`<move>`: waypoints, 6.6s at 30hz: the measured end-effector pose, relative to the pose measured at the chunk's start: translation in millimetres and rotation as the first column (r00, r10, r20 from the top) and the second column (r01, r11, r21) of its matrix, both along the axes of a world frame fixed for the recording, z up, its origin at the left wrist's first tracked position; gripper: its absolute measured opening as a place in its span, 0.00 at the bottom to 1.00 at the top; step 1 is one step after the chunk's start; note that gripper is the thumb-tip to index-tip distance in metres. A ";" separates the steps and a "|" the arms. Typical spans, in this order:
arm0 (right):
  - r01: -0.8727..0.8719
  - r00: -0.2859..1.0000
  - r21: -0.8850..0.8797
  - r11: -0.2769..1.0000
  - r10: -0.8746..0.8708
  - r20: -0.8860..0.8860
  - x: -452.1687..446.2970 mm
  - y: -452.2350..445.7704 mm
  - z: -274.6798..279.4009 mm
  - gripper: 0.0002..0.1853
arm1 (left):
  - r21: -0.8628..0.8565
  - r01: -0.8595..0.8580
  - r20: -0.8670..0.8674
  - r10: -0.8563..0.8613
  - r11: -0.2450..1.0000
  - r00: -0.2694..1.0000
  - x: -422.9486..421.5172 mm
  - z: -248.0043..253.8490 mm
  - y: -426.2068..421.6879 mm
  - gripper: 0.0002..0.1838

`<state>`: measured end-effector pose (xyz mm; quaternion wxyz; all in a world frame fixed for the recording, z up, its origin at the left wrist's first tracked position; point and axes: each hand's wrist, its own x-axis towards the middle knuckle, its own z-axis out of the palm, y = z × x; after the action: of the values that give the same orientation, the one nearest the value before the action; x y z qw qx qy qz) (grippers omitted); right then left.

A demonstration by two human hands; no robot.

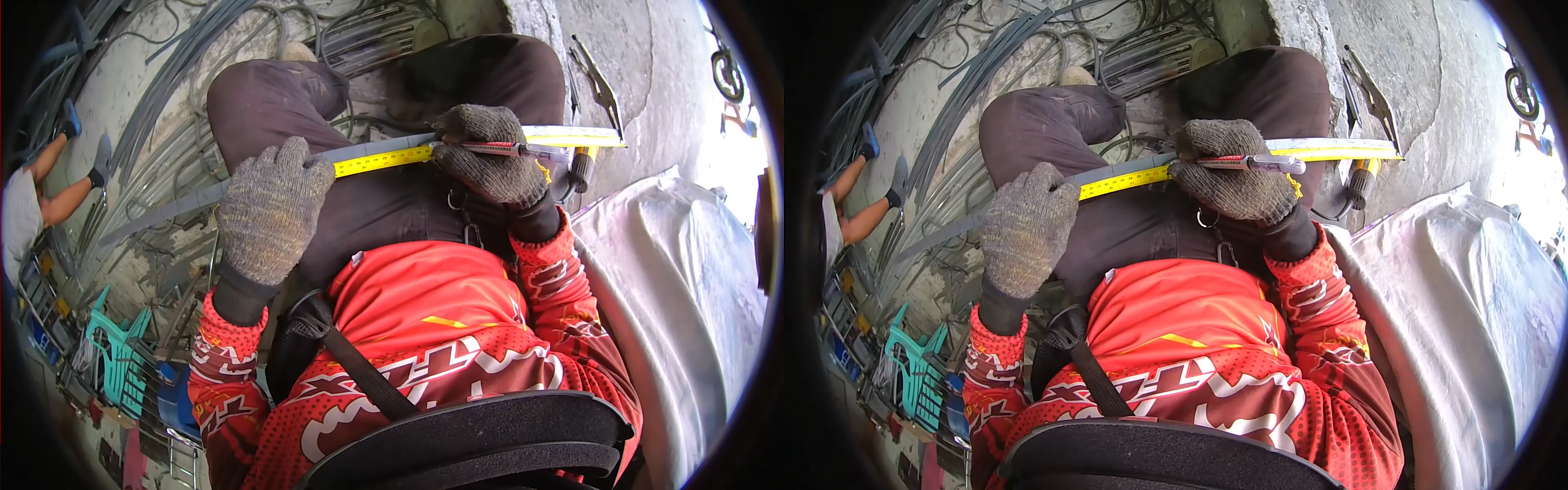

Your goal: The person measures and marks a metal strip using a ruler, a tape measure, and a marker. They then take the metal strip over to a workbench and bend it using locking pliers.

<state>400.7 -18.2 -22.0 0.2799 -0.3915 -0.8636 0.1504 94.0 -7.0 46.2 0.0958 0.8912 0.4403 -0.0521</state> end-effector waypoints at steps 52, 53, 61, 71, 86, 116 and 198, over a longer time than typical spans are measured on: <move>-0.123 0.887 -0.789 0.602 -0.291 -0.360 -48.1 36.3 27.9 0.09 | 0.029 -0.057 0.155 0.052 0.998 0.987 -7.9 -11.6 -4.7 0.05; -0.125 0.887 -0.789 0.601 -0.289 -0.361 -47.2 35.9 25.1 0.09 | 0.029 -0.058 0.154 0.053 0.998 0.987 -7.7 -12.0 -4.6 0.05; -0.221 0.847 -0.694 0.685 -0.219 -0.485 -45.0 30.7 11.0 0.10 | -0.042 -0.116 0.076 0.119 0.992 0.990 -5.1 -15.2 -6.9 0.06; -0.149 0.931 -0.597 0.789 -0.091 -0.353 -45.8 31.0 17.2 0.14 | -0.017 -0.105 0.078 0.106 0.994 0.991 -4.8 -14.8 -8.6 0.06; -0.131 0.933 -0.591 0.796 -0.102 -0.344 -46.7 27.6 21.7 0.14 | 0.054 -0.030 0.113 0.024 0.998 0.993 -4.3 -10.9 -5.9 0.06; -0.173 0.907 -0.683 0.710 -0.155 -0.392 -42.7 31.3 13.6 0.09 | 0.034 0.017 0.063 -0.019 0.999 0.998 -5.1 -7.2 -7.6 0.08; 0.192 0.975 -0.030 0.981 -0.194 -0.110 56.5 -9.6 -35.9 0.12 | -0.140 0.145 0.119 -0.128 0.980 0.985 8.2 1.8 -12.1 0.14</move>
<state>457.2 -27.8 -58.0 0.3374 -0.4669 -0.8030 0.1524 102.2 -19.0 48.0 0.1817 0.9113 0.3670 -0.0424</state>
